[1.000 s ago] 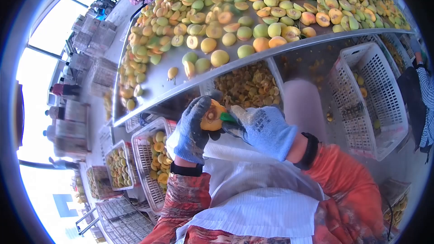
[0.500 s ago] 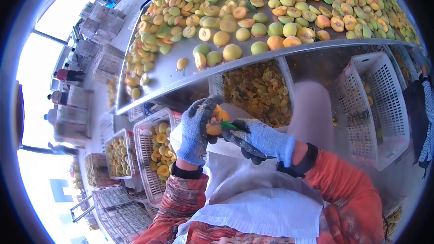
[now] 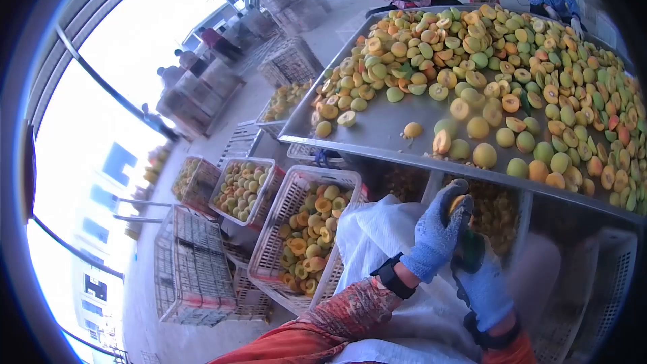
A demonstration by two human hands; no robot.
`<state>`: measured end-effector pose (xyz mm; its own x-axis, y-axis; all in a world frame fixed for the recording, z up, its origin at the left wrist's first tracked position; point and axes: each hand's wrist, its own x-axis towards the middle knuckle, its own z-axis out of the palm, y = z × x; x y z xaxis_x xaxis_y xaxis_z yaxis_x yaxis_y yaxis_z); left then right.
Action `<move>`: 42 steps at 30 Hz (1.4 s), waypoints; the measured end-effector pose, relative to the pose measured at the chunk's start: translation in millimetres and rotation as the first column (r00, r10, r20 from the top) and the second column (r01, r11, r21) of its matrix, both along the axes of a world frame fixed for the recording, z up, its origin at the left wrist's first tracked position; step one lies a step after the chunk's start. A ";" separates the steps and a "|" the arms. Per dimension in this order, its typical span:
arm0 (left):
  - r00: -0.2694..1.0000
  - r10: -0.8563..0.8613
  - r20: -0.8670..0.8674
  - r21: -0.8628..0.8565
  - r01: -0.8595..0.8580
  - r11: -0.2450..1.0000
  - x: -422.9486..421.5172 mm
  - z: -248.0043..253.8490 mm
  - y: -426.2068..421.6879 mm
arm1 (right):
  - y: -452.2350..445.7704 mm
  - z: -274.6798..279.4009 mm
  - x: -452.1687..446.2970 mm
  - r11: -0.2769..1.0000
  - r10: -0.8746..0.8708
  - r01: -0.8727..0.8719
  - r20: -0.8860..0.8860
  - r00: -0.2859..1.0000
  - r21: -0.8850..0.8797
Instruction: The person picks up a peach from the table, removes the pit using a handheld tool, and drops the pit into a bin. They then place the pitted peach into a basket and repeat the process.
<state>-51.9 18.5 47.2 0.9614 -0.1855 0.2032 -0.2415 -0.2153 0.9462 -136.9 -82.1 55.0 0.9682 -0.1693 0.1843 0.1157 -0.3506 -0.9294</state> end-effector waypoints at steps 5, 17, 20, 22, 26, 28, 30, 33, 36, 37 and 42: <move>0.963 -0.150 -0.223 0.048 0.165 0.985 17.9 -9.0 11.7 | -2.6 30.7 -11.4 0.929 0.134 0.065 -0.494 0.859 0.365; 0.940 -0.275 -0.200 -0.088 0.262 0.961 30.6 -7.8 9.4 | -26.4 20.4 -3.3 0.623 0.469 -0.040 -0.331 0.819 0.781; 0.860 -0.335 -0.384 -0.109 0.319 0.942 35.6 -7.2 9.2 | -28.4 16.6 0.0 0.730 0.464 -0.105 -0.376 0.802 0.676; 0.908 -0.293 -0.300 0.048 0.321 0.946 30.7 -0.2 6.2 | -28.0 8.9 3.2 0.744 0.430 -0.158 -0.283 0.858 0.650; 0.985 -0.056 0.162 0.061 0.046 0.997 21.0 4.4 -4.1 | -17.2 15.5 5.9 0.707 0.352 -0.044 -0.297 0.888 0.706; 0.983 -0.021 0.183 0.038 0.014 0.999 21.0 -2.3 -11.7 | -7.1 25.8 4.9 0.904 0.085 0.139 -0.489 0.868 0.404; 0.997 -0.006 -0.081 -0.038 0.003 0.999 22.0 -10.3 -19.3 | -11.0 5.2 7.2 0.938 0.080 0.068 -0.404 0.911 0.339; 0.990 -0.056 -0.128 -0.053 0.049 0.997 23.1 -12.3 -16.2 | -20.6 -0.2 6.7 0.934 0.159 -0.044 -0.305 0.939 0.354; 0.988 -0.056 -0.145 0.139 0.076 0.987 29.8 -2.0 -14.5 | -27.1 11.0 11.6 0.938 0.218 -0.113 -0.301 0.928 0.328; 0.988 -0.061 -0.145 0.138 0.082 0.987 33.0 -1.9 -13.9 | -28.1 14.7 13.3 0.968 0.201 -0.135 -0.328 0.923 0.213; 0.977 -0.116 -0.179 0.084 0.133 0.988 40.5 -4.7 -7.4 | -37.4 27.9 23.9 0.919 0.354 -0.246 -0.372 0.858 0.307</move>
